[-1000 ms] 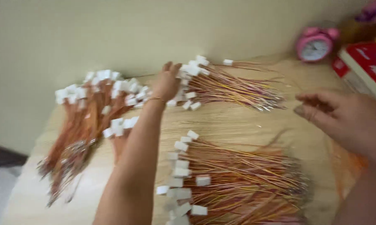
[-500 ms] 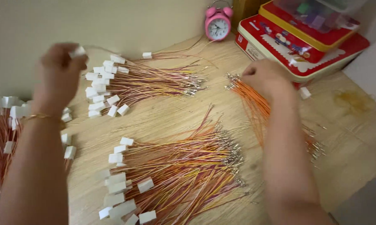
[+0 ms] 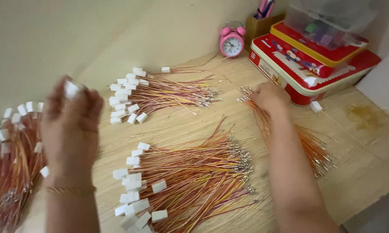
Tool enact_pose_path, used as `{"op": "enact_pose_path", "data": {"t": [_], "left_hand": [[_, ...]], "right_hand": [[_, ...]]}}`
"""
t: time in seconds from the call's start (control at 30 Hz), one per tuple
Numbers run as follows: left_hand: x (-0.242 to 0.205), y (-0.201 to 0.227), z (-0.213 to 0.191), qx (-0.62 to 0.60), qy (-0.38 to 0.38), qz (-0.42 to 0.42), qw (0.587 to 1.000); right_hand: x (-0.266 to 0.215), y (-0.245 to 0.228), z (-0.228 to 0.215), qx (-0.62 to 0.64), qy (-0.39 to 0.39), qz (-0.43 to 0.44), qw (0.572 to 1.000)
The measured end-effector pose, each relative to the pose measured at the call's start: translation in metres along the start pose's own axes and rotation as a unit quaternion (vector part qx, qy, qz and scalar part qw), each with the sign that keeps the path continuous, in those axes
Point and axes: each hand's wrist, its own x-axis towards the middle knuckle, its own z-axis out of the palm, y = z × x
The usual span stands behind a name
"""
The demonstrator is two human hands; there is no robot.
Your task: Assembling wire harnesses by inserting individual wires into plastic connector housings.
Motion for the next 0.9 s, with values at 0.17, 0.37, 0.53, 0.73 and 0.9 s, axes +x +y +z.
{"op": "enact_pose_path", "data": {"t": [0.17, 0.37, 0.53, 0.73, 0.9], "left_hand": [[-0.017, -0.062, -0.035, -0.126, 0.004, -0.040, 0.991], [-0.028, -0.063, -0.017, -0.156, -0.088, -0.091, 0.980], [-0.041, -0.054, -0.005, -0.187, -0.065, -0.158, 0.967], [-0.046, -0.065, -0.005, -0.219, -0.140, -0.169, 0.951], [-0.050, -0.069, -0.001, -0.230, -0.162, -0.180, 0.943]], "right_hand": [[-0.084, -0.040, -0.054, 0.234, 0.156, -0.051, 0.958], [-0.134, -0.044, -0.095, 0.320, 0.284, -0.355, 0.831], [-0.195, -0.107, -0.087, 0.282, 0.255, -0.472, 0.795], [-0.208, -0.141, -0.070, 0.278, 0.187, -0.529, 0.780], [-0.206, -0.140, -0.065, 0.249, 0.196, -0.526, 0.789]]}}
